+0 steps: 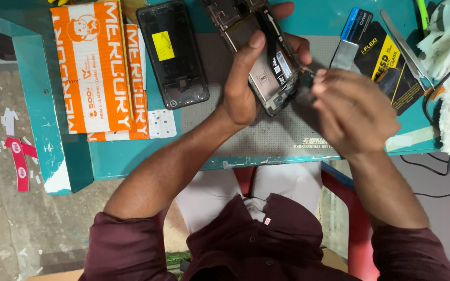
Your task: The person uses tweezers and a screwdriver to manipulate small components and remove screws from a disassembled smartphone. They carefully pry open parts of the device and adjust internal connections while working at a cluttered workbench.
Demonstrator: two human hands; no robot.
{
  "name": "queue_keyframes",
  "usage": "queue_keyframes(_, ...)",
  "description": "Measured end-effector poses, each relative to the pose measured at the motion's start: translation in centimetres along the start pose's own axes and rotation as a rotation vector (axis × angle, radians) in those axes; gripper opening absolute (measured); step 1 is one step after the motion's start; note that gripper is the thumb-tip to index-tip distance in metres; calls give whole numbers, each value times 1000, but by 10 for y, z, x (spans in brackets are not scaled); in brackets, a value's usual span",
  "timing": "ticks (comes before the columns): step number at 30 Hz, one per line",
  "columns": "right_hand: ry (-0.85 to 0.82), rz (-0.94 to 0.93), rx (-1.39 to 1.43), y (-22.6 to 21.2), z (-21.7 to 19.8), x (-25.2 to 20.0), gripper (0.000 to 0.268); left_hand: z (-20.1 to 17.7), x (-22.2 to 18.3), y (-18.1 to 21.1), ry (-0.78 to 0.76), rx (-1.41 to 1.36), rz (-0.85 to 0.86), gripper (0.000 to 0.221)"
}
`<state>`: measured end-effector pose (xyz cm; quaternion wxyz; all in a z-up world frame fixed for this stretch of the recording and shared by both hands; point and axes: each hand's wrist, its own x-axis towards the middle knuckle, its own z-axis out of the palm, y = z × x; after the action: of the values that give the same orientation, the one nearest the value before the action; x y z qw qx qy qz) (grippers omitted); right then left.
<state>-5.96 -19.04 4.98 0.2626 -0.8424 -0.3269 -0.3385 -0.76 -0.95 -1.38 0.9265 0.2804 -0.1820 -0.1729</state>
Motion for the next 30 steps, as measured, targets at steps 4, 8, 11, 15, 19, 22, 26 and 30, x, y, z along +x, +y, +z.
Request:
queue_keyframes(4, -86, -188, -117, -15, -4, 11, 21, 4, -4, 6, -41, -56, -26, 66)
queue_keyframes(8, -95, -228, -182, -16, -2, 11, 20, 9, -2, 12, -118, -119, -8, 63)
queue_keyframes(11, -128, -192, -197, -16, -7, 5, 18, 13, 2, 16, -64, -126, -80, 69)
queue_keyframes(15, -76, -190, -151, -11, -2, -2, 18, 13, 3, 18, -130, -148, -101, 69)
queue_keyframes(19, -58, -97, -92, -12, -1, -5, 19, 8, 3, 11, -102, -183, -133, 83)
queue_keyframes(22, 1, -19, -50, -8, 3, -9, 26, 6, 4, 5, -74, -151, -123, 93)
queue_keyframes(26, 82, 137, 55, -1, 10, -22, 37, 2, 3, 0, -80, -193, -149, 99)
queue_keyframes(30, 96, 264, 17, 4, 9, -31, 56, -1, 5, -5, -50, -135, -136, 101)
